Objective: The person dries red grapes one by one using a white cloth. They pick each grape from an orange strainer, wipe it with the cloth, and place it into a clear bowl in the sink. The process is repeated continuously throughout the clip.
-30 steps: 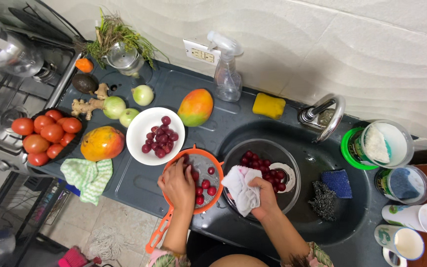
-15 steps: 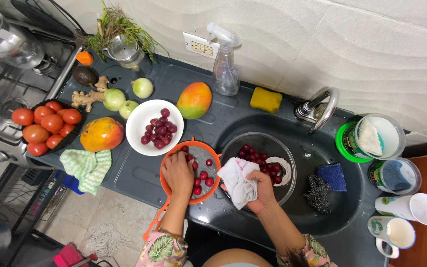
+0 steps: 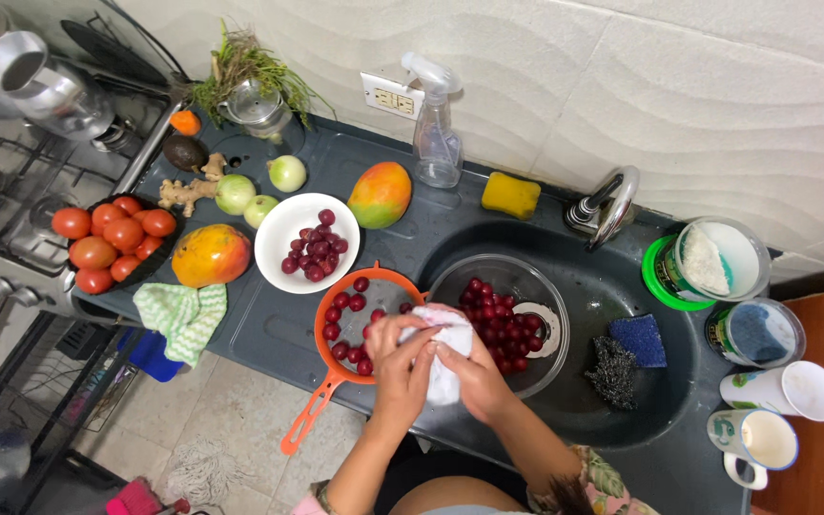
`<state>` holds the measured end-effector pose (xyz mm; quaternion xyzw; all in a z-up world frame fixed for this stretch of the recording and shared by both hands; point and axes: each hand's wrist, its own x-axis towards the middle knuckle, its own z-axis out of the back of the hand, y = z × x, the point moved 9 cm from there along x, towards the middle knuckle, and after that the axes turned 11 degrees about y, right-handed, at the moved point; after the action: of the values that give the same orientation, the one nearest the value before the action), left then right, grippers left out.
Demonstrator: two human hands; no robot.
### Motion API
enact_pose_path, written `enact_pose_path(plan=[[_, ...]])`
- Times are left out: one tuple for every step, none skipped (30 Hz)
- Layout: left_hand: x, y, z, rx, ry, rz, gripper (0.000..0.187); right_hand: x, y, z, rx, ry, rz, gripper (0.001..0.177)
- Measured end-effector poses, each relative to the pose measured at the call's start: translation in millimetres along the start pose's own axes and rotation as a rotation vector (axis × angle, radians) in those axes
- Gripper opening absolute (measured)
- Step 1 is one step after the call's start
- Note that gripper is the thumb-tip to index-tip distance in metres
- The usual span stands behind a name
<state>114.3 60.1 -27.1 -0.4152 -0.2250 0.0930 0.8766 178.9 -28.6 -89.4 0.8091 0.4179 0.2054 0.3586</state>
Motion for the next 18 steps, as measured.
enact_pose_path(plan=[[0.1, -7.7, 4.9, 0.002, -0.008, -0.003, 0.031, -0.2, -0.1, -3.0, -0.004, 0.008, 0.001, 0.055], [0.0, -11.9, 10.4, 0.086, -0.02, 0.05, 0.039, -1.8, -1.5, 1.0, 0.0, -0.064, -0.011, 0.043], [-3.2, -16.6, 16.2, 0.17, -0.031, 0.108, 0.048, -6.5, -4.4, 4.2, 0.006, -0.137, -0.027, 0.03], [-5.7, -18.8, 17.3, 0.172, -0.037, 0.11, 0.048, -7.2, -2.2, 0.8, 0.004, -0.13, -0.029, 0.03], [-8.5, -16.3, 15.1, 0.053, -0.018, 0.133, 0.046, -9.5, -1.7, 1.1, -0.018, -0.161, -0.051, 0.025], [-11.1, -14.1, 12.3, -0.065, 0.002, 0.154, 0.043, -11.7, -1.0, 1.7, -0.039, -0.191, -0.073, 0.023], [-13.1, -15.8, 13.2, -0.064, -0.005, 0.154, 0.043, -11.7, -3.3, 3.7, -0.042, -0.185, -0.074, 0.023], [-15.6, -13.7, 13.0, -0.149, -0.008, 0.181, 0.046, -14.5, -5.6, 11.9, -0.051, -0.255, -0.082, 0.025], [-20.3, -11.3, 12.4, -0.234, -0.011, 0.211, 0.05, -19.1, -9.4, 19.6, -0.06, -0.325, -0.093, 0.028], [-24.0, -11.9, 14.5, -0.234, -0.018, 0.213, 0.05, -20.4, -9.7, 20.7, -0.062, -0.319, -0.097, 0.028], [-25.9, -11.8, 16.9, -0.271, -0.029, 0.21, 0.046, -21.2, -7.9, 23.9, -0.067, -0.342, -0.086, 0.028], [-27.8, -11.8, 19.3, -0.309, -0.04, 0.207, 0.042, -21.9, -6.0, 27.0, -0.072, -0.364, -0.076, 0.029], [-29.9, -11.9, 19.9, -0.308, -0.046, 0.208, 0.042, -21.4, -4.5, 23.6, -0.073, -0.359, -0.078, 0.029], [-32.1, -11.0, 19.6, -0.319, -0.046, 0.217, 0.043, -20.2, -0.1, 19.3, -0.077, -0.34, -0.045, 0.032], [-34.7, -10.2, 19.2, -0.33, -0.045, 0.228, 0.043, -19.6, 4.0, 14.9, -0.08, -0.323, -0.013, 0.036], [-37.2, -11.6, 19.7, -0.329, -0.049, 0.23, 0.043, -20.5, 4.2, 14.2, -0.079, -0.319, -0.016, 0.036], [-38.1, -12.3, 19.1, -0.345, -0.046, 0.234, 0.039, -19.5, 6.6, 12.2, -0.055, -0.295, 0.006, 0.048], [-39.0, -13.2, 18.6, -0.362, -0.042, 0.238, 0.035, -18.5, 9.1, 10.2, -0.031, -0.271, 0.028, 0.06]])
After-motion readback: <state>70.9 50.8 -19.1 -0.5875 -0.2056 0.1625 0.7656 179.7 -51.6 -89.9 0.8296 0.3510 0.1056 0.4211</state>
